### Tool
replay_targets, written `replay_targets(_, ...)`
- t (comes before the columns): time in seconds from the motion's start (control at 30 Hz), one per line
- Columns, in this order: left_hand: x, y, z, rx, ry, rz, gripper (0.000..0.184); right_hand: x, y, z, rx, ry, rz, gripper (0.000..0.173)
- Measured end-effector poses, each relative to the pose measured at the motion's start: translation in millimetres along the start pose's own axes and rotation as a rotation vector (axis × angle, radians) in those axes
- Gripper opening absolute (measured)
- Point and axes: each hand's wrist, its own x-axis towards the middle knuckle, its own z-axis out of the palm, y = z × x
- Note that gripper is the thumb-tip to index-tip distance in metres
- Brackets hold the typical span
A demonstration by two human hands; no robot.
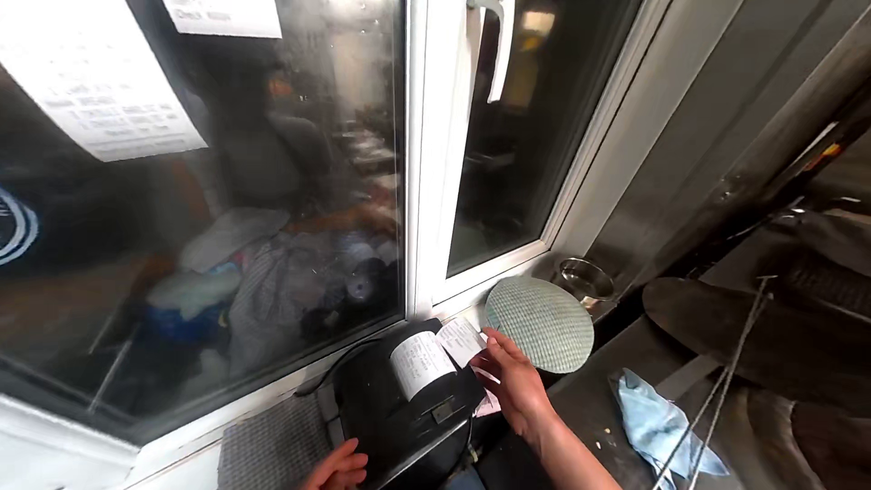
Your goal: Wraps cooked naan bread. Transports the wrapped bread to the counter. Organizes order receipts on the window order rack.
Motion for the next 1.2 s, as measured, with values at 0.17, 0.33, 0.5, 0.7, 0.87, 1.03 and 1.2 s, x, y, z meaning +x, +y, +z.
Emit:
replay_targets(0.17,19.5,21.0,-8.8,0.026,0.075,0.055,0.036,26.2,-10.8,9.8,0.044,0.014,-0.024,0.022)
replay_targets(0.33,54.8,57.9,-19.9,0.064,0.169,0.107,0.034,32.6,-46.5,26.4,-0.003,-0.110,-0.230,0.026)
replay_targets(0.5,120.2,104.7,-17.5,0.113,0.127,0.169,0.050,0.4,-73.8,40.8,-0.127,-0.337,-0.573,0.035)
replay_targets(0.7,188.6,137.3,24.0,-0.208,-0.240,-0.060,0.069,-19.3,-67.6,48.1,-0.209,-0.544,-0.946,0.025)
replay_targets(0.87,210.2,153.9,38.0,-0.474,-0.419,-0.080,0.062,-44.3,-30.8,43.2,-0.360,-0.662,-1.123,0.017)
replay_targets(1.03,203.7,172.7,44.2,-0.336,-0.341,0.011,0.064,-49.9,-8.0,35.6,-0.333,-0.708,-1.088,0.015)
replay_targets(1.2,187.8,189.1,40.9,-0.071,-0.265,0.270,0.078,-33.6,-12.6,22.0,-0.031,-0.687,-0.840,0.011)
